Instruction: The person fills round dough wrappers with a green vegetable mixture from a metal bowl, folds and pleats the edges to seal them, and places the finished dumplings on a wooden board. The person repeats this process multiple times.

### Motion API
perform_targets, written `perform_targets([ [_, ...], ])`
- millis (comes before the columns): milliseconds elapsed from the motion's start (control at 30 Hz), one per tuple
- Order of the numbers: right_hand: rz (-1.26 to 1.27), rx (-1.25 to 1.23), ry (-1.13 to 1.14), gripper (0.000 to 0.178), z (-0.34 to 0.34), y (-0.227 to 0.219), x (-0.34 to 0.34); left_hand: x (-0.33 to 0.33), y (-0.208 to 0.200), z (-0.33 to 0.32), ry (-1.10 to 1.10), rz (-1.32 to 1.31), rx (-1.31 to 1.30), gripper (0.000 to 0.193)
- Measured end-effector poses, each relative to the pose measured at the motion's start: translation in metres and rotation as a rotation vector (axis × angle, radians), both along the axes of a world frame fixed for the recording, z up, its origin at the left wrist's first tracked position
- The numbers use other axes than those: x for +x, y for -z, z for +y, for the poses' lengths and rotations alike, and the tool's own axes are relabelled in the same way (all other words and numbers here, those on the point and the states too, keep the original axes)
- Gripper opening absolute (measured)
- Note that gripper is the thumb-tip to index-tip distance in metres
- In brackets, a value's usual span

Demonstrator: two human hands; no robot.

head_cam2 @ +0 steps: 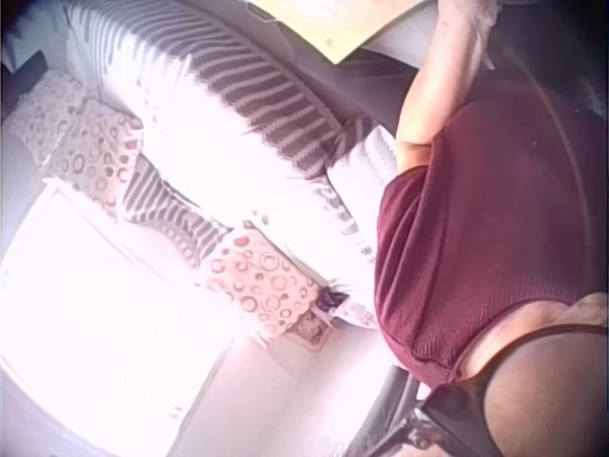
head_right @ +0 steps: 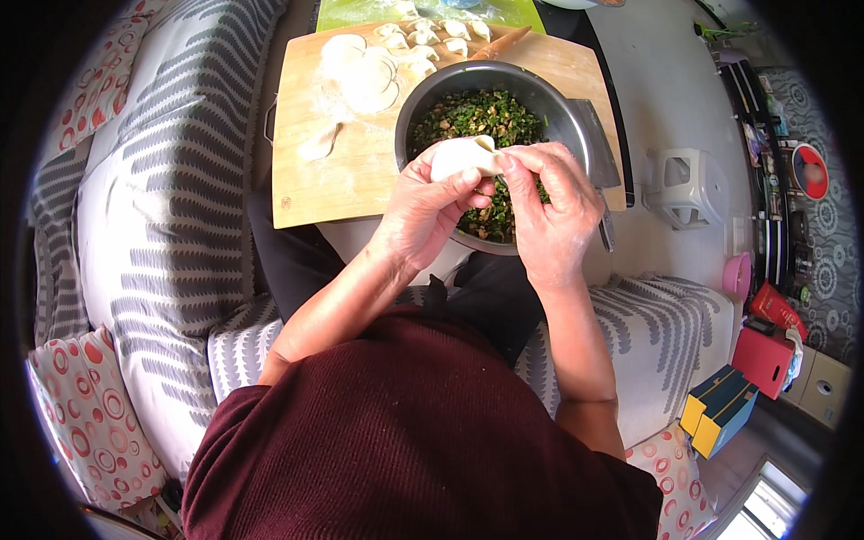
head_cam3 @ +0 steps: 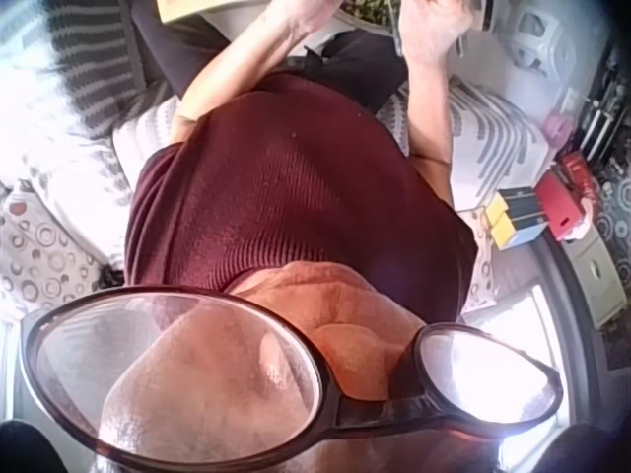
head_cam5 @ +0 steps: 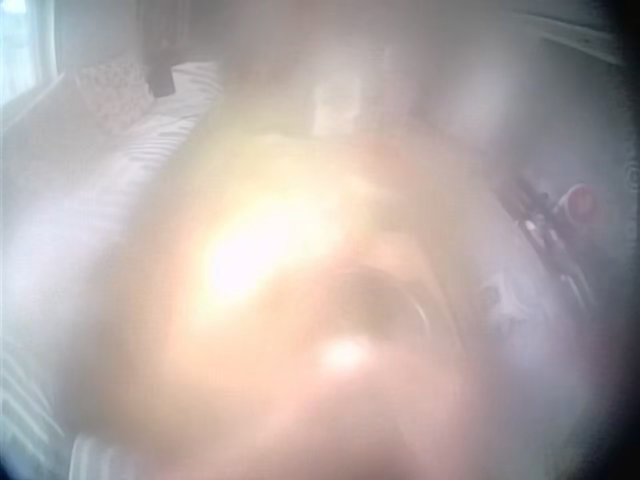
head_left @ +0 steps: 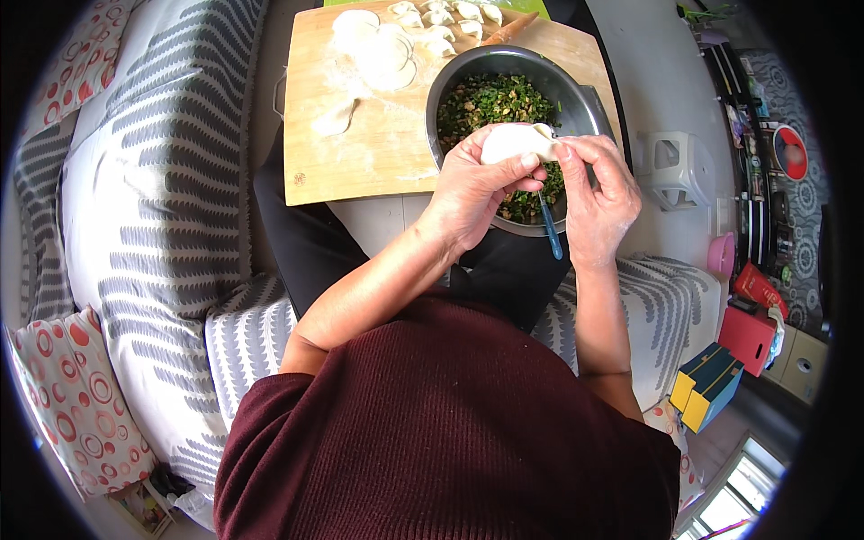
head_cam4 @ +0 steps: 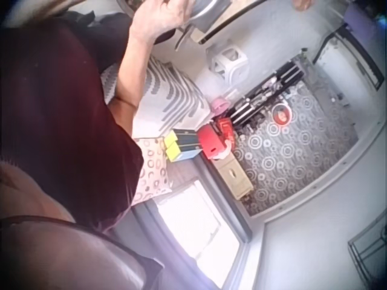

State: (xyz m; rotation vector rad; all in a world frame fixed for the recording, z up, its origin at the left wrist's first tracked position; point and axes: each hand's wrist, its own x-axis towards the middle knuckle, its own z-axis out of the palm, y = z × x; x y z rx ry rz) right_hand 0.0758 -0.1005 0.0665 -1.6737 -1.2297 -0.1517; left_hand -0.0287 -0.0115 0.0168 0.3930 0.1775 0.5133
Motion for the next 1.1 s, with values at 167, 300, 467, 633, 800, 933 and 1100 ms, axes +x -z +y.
perform_targets([
  [167, -0.017, -0.132, 0.038, 0.008, 0.002, -0.014, -0.005, 0.0, 0.0, 0.0, -0.048, 0.048, 0.051, 0.026],
  [300, -0.077, -0.097, -0.013, 0.013, 0.004, -0.01, 0.0, -0.001, -0.001, -0.001, -0.025, 0.109, 0.121, 0.03],
  [467, -0.054, -0.096, -0.008, 0.011, 0.004, -0.009, -0.001, -0.001, -0.003, -0.002, -0.076, 0.136, 0.146, 0.027],
  [633, -0.093, -0.101, -0.049, 0.009, 0.008, -0.012, -0.004, -0.003, -0.005, 0.0, -0.084, 0.159, 0.195, 0.028],
  [800, -0.04, -0.124, -0.051, 0.009, 0.01, -0.016, -0.008, -0.005, -0.004, 0.002, -0.084, 0.191, 0.272, 0.033],
  [933, 0.026, -0.11, -0.1, 0.006, 0.012, -0.014, -0.009, -0.011, -0.012, 0.002, -0.127, 0.261, 0.404, 0.037],
  [1100, 0.463, -0.019, -0.101, 0.003, 0.014, -0.007, -0.015, -0.023, -0.005, 0.007, -0.279, 0.049, 0.734, 0.044],
])
